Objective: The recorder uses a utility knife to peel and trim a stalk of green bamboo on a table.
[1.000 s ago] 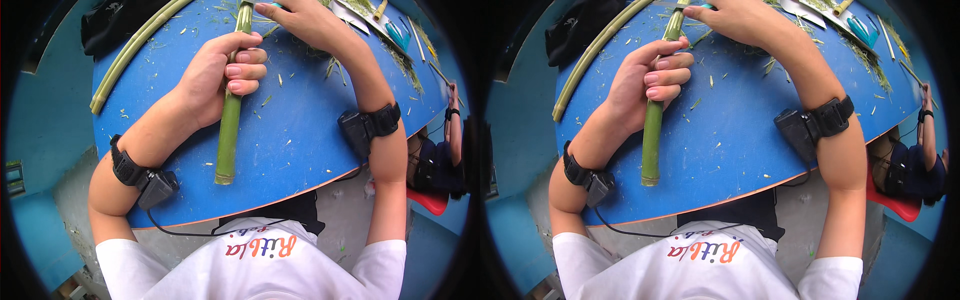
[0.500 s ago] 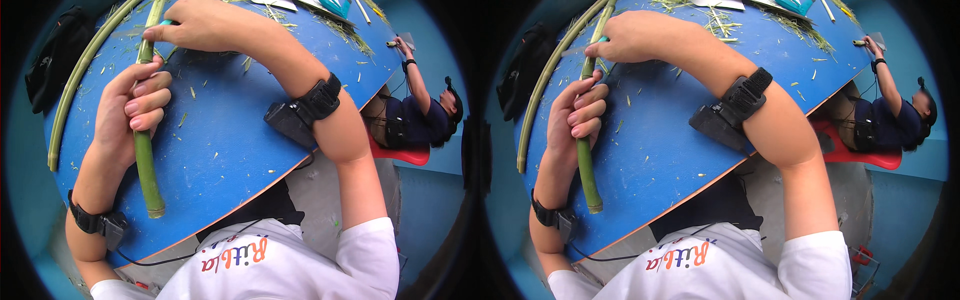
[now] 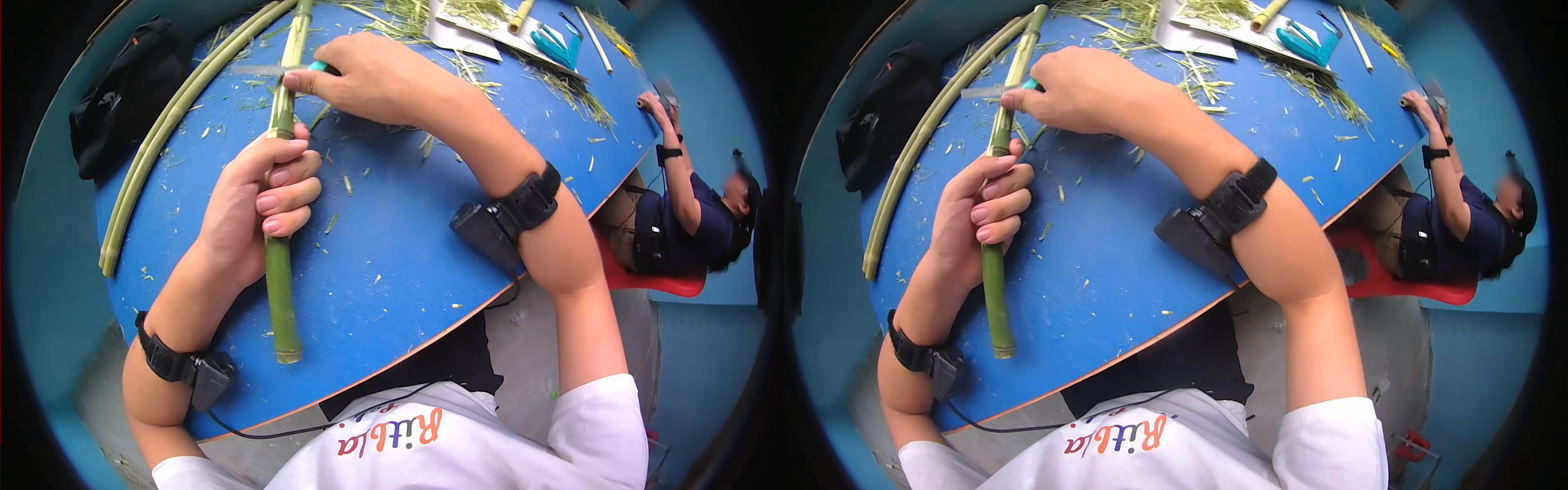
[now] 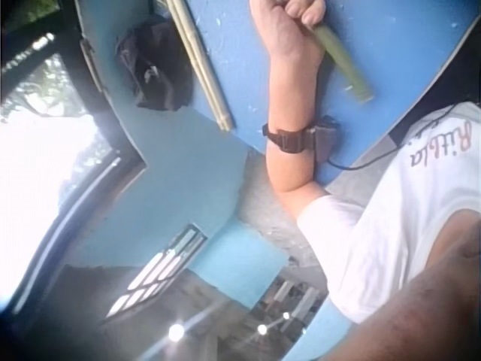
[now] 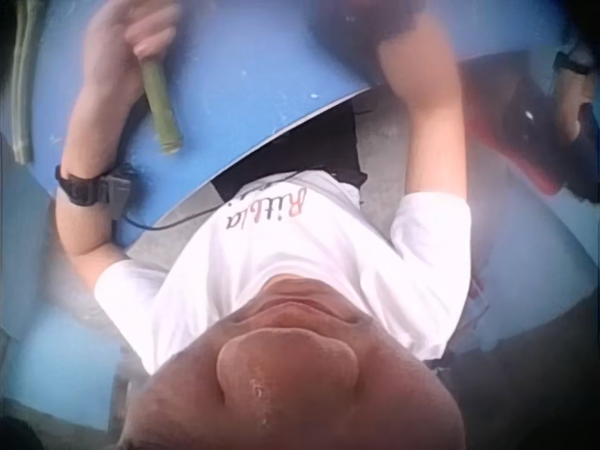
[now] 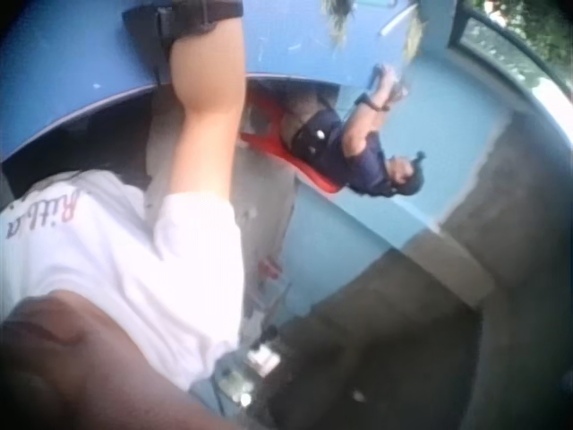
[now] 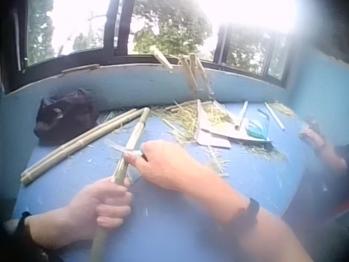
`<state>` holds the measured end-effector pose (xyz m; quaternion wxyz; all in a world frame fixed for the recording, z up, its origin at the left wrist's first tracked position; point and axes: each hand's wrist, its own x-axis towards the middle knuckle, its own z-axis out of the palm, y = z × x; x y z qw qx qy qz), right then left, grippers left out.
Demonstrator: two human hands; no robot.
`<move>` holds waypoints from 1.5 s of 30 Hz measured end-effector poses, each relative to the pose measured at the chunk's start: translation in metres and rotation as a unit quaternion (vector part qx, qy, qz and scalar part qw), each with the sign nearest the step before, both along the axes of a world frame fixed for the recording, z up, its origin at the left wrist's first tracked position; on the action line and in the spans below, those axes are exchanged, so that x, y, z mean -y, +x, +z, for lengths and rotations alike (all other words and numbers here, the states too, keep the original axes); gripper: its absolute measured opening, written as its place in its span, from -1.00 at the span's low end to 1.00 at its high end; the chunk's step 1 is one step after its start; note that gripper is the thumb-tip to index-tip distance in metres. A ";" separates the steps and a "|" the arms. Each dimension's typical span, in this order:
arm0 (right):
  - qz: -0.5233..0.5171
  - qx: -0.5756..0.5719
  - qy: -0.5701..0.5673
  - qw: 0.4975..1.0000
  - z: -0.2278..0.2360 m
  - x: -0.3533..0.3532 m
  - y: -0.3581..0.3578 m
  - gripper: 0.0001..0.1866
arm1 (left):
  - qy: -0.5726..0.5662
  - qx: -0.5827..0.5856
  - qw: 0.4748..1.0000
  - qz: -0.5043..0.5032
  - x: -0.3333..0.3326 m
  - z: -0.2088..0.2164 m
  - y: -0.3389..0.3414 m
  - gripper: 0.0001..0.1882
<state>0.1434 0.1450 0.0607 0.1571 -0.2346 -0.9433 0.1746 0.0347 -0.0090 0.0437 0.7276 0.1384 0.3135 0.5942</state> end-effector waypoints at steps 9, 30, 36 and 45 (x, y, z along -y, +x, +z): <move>0.058 0.021 -0.044 0.997 0.010 0.008 0.019 -0.46 | 0.004 0.042 0.999 0.008 -0.008 0.002 0.013 -0.91; -0.015 0.061 -0.024 0.998 0.008 -0.015 0.022 -0.34 | 0.019 0.021 0.999 0.017 -0.010 0.003 0.015 -0.92; 0.042 0.039 0.047 0.997 0.003 -0.016 0.021 -0.53 | 0.036 0.010 0.996 0.078 -0.009 0.007 0.015 -0.93; 0.057 0.075 -0.010 0.996 0.019 0.002 0.012 -0.71 | 0.030 0.005 0.998 0.051 -0.006 0.010 0.001 -0.96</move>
